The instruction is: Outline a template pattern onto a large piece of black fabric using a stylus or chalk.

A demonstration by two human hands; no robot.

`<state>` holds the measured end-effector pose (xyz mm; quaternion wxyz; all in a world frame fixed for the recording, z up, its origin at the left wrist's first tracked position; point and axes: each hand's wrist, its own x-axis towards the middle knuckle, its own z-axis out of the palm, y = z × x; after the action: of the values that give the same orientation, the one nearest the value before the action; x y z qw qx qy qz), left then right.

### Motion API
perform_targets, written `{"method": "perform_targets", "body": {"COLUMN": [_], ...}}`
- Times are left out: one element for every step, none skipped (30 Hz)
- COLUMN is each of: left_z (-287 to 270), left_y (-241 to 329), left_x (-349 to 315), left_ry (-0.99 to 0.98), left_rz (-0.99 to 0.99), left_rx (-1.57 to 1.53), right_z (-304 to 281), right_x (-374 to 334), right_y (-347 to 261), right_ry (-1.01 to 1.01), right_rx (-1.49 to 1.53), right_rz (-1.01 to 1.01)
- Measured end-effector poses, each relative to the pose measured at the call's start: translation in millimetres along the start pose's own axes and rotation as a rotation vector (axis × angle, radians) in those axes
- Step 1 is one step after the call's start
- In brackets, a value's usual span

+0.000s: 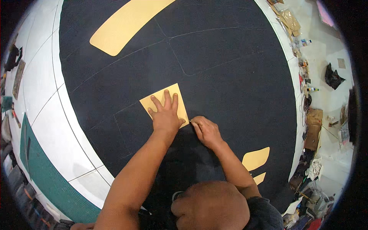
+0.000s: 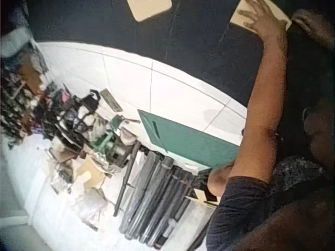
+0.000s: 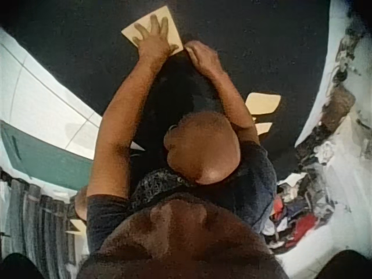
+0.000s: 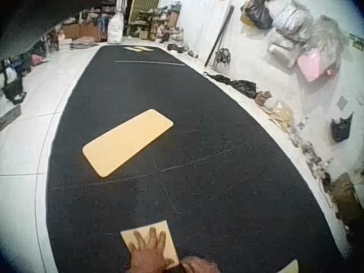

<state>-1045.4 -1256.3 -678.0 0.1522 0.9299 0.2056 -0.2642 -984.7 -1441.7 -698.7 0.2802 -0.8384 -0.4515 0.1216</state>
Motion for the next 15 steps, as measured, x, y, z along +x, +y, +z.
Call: {"method": "perform_targets", "body": {"left_z": [0.2, 0.6, 0.8, 1.1, 1.5, 2.0, 2.3, 2.5, 2.9, 3.1, 3.2, 3.0, 2.7, 2.5, 2.3], "left_y": [0.6, 1.2, 1.0, 0.9, 0.7, 0.5, 0.0, -0.7, -0.4, 0.1, 0.6, 0.6, 0.3, 0.1, 0.0], "left_x": [-0.2, -0.3, 0.1, 0.6, 0.6, 0.3, 0.3, 0.7, 1.0, 1.1, 1.1, 1.0, 0.8, 0.5, 0.4], "left_ry": [0.012, -0.005, 0.002, 0.017, 0.012, 0.018, 0.024, 0.026, 0.022, 0.024, 0.014, 0.013, 0.017, 0.015, 0.018], "left_rz": [0.006, 0.01, 0.007, 0.006, 0.004, 0.008, 0.011, 0.011, 0.008, 0.008, 0.009, 0.009, 0.007, 0.005, 0.005], "left_rx": [0.005, 0.003, 0.011, 0.016, 0.021, 0.025, 0.029, 0.03, 0.025, 0.019, 0.021, 0.025, 0.026, 0.028, 0.024], "right_z": [-0.7, -0.9, -0.3, 0.7, 0.7, 0.9, 0.9, 0.8, 0.1, -0.9, -1.2, -1.3, -1.4, -1.2, -1.2], "right_x": [-2.7, -4.7, -5.1, -4.3, -6.2, -8.1, -9.4, -10.7, -12.0, -13.7, -14.3, -14.4, -14.7, -15.2, -15.7], "right_y": [0.1, 0.4, 0.8, 1.6, 0.6, -0.7, -1.7, -2.4, -2.4, -2.4, -2.1, -1.5, -1.3, -1.7, -2.4], "right_ry": [-0.049, -0.051, -0.031, -0.019, -0.009, -0.035, -0.076, -0.06, -0.071, -0.089, -0.081, -0.084, -0.082, -0.087, -0.078], "right_rx": [-0.033, -0.028, -0.023, -0.021, -0.016, -0.024, -0.037, -0.032, -0.009, 0.006, 0.015, 0.009, -0.004, 0.002, 0.017], "right_rz": [0.055, 0.046, 0.032, 0.037, 0.017, 0.05, 0.093, 0.081, 0.094, 0.127, 0.112, 0.112, 0.111, 0.106, 0.122]}}
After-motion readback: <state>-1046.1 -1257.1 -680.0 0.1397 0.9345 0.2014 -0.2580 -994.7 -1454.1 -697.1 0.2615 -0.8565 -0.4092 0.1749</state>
